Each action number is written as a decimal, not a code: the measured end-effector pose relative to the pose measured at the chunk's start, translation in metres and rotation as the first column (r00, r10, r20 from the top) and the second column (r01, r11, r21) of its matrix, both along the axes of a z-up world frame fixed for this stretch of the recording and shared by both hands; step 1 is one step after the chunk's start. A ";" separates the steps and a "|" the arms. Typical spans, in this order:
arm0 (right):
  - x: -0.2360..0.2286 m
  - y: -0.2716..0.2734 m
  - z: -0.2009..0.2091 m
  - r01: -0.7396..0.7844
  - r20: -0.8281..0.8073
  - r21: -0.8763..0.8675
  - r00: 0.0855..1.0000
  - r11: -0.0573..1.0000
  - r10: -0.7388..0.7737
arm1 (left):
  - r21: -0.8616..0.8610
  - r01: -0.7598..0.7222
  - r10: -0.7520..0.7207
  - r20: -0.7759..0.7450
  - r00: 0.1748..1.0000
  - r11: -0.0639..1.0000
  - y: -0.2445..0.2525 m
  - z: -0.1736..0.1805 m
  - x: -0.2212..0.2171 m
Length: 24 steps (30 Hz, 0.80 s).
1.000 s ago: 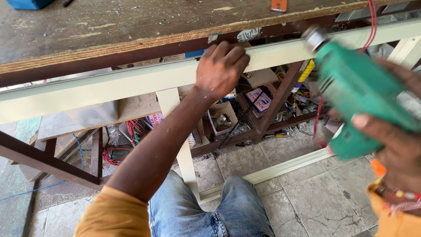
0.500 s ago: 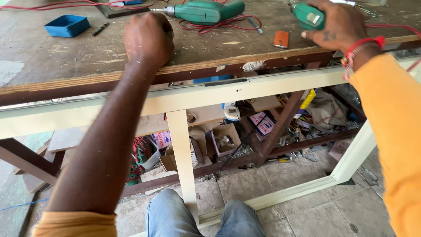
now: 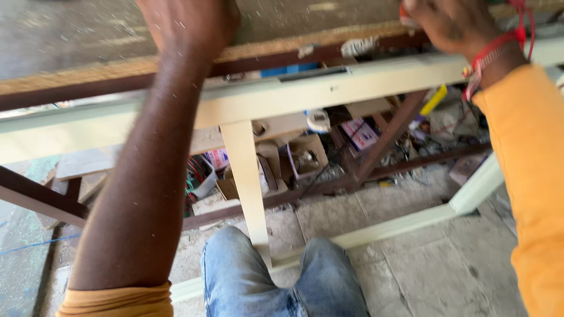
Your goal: The person uses a power drill to create pilot holes in a white window frame. They then use a hammer and chisel to carve out a recess for a metal lock mechanism. Finally, they secure the lock into the frame using a screwdriver.
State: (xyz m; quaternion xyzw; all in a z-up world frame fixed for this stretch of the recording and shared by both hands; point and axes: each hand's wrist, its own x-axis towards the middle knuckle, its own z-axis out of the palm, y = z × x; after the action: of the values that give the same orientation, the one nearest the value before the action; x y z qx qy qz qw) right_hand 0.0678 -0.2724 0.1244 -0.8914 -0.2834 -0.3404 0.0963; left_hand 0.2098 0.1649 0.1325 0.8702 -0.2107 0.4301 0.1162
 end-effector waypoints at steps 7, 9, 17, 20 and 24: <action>-0.003 0.015 0.006 0.159 0.127 -0.169 0.982 0.973 -0.138 | -0.101 -0.014 0.008 -0.053 0.999 0.995 -0.007 0.023 -0.036; -0.009 0.022 0.010 0.218 0.172 -0.255 0.969 0.942 -0.177 | -0.184 0.183 -0.170 0.085 0.982 0.966 -0.002 0.027 -0.053; -0.074 0.135 -0.015 -0.093 0.167 0.064 0.983 0.994 0.082 | -0.167 0.744 -0.718 0.197 0.668 0.646 -0.011 -0.023 -0.181; -0.085 0.184 -0.030 -0.164 0.136 -0.059 0.976 0.985 0.170 | -0.155 0.853 -0.823 0.223 0.522 0.498 -0.026 -0.037 -0.208; -0.110 0.219 -0.027 -0.228 0.259 0.088 0.945 0.970 0.198 | -0.519 0.815 -0.878 0.225 0.421 0.258 -0.028 -0.041 -0.219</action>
State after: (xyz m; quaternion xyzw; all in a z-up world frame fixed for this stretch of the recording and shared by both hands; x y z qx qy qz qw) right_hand -0.0419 -0.0538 0.0971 -0.7985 -0.3676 -0.4531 0.1483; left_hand -0.0095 0.1374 0.0911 0.5654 -0.5006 0.2918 0.5869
